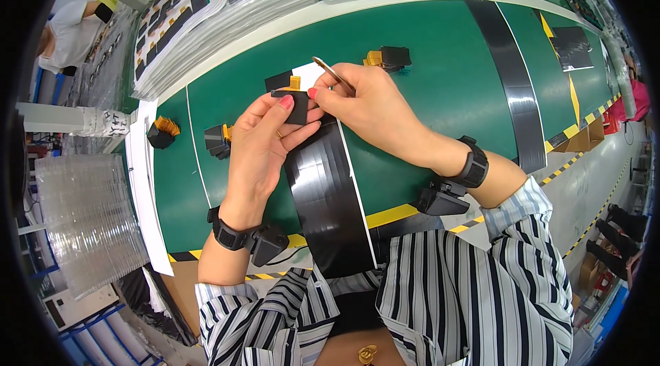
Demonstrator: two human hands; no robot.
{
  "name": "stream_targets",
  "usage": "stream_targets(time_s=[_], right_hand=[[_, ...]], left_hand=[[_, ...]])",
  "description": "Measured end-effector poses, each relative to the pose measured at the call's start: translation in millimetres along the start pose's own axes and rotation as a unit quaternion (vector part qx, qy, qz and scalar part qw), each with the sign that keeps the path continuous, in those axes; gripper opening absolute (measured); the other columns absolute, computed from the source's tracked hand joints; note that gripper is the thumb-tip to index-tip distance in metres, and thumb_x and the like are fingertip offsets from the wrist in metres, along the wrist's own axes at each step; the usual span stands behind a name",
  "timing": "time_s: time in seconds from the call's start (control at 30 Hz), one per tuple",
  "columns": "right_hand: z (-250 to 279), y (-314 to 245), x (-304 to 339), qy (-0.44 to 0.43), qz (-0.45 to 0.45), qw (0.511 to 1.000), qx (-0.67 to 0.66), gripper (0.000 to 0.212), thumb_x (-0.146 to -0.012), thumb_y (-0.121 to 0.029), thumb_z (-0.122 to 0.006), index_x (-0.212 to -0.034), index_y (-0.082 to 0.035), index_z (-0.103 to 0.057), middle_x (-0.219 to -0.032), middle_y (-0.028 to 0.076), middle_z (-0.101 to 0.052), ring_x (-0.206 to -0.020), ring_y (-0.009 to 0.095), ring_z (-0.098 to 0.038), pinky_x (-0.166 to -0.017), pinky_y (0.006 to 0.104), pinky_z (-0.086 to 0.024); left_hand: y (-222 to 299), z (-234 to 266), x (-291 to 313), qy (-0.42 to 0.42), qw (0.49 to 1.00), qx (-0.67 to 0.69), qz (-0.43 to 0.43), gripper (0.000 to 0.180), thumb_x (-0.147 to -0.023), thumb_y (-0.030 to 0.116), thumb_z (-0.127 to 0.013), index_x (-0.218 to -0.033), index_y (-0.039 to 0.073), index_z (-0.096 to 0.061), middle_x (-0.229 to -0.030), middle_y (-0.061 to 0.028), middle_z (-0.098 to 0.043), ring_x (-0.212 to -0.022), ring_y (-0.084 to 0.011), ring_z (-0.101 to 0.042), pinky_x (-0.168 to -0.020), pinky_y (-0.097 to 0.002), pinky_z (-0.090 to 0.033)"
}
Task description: The person gathers a stack of electronic components and places them into a tray before peeling a small piece of tape from a strip with tweezers. They apply the tape to a component by hand, press it down, and set the finished part aside, repeating the process for several more components.
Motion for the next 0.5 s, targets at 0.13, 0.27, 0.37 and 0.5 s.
stream_targets(time_s=[0.13,0.27,0.37,0.5], right_hand=[[-0.9,1.0,0.0,-0.007,-0.004,1.0,-0.001,0.012,-0.083,-0.01,-0.057,-0.082,0.001,-0.058,-0.065,-0.004,-0.053,-0.057,0.0,-0.04,-0.05,0.0171,-0.032],[-2.2,2.2,-0.4,-0.015,-0.006,1.0,-0.003,0.012,-0.083,-0.01,-0.055,-0.083,0.002,-0.056,-0.069,-0.002,-0.057,-0.061,0.001,-0.047,-0.054,0.0166,-0.036],[-2.7,3.5,-0.8,-0.018,-0.006,1.0,-0.011,0.012,-0.084,-0.009,-0.054,-0.084,0.003,-0.056,-0.072,0.001,-0.059,-0.064,0.002,-0.051,-0.057,0.0164,-0.039],[-2.2,3.2,-0.3,-0.028,-0.014,0.999,0.005,0.012,-0.084,-0.008,-0.053,-0.084,0.003,-0.055,-0.074,0.003,-0.061,-0.069,0.004,-0.055,-0.061,0.0173,-0.042]], left_hand=[[-1.1,1.3,-0.7,0.001,1.0,-0.001,-0.002,0.013,-0.087,0.006,-0.047,-0.095,-0.004,-0.049,-0.09,-0.0149,-0.06,-0.083,-0.0247,-0.063,-0.072,-0.0306,-0.055],[-2.5,2.2,-1.0,0.007,1.0,0.0,-0.011,0.012,-0.088,0.008,-0.048,-0.093,-0.003,-0.049,-0.088,-0.0141,-0.061,-0.082,-0.0237,-0.063,-0.072,-0.0305,-0.055],[-2.3,2.4,-0.8,0.017,1.0,0.001,-0.019,0.011,-0.088,0.008,-0.047,-0.092,-0.003,-0.049,-0.087,-0.0135,-0.061,-0.082,-0.023,-0.063,-0.071,-0.0305,-0.055],[-2.1,2.0,-1.2,0.022,0.999,-0.006,-0.026,0.011,-0.088,0.007,-0.047,-0.092,-0.002,-0.049,-0.086,-0.0129,-0.061,-0.082,-0.0219,-0.063,-0.071,-0.0301,-0.055]])
Point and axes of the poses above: each hand's wrist, its own x-axis away from the middle knuckle, its own z-axis out of the back of the hand, y = z × x, the point moved 5 cm from there along -x, towards the middle knuckle
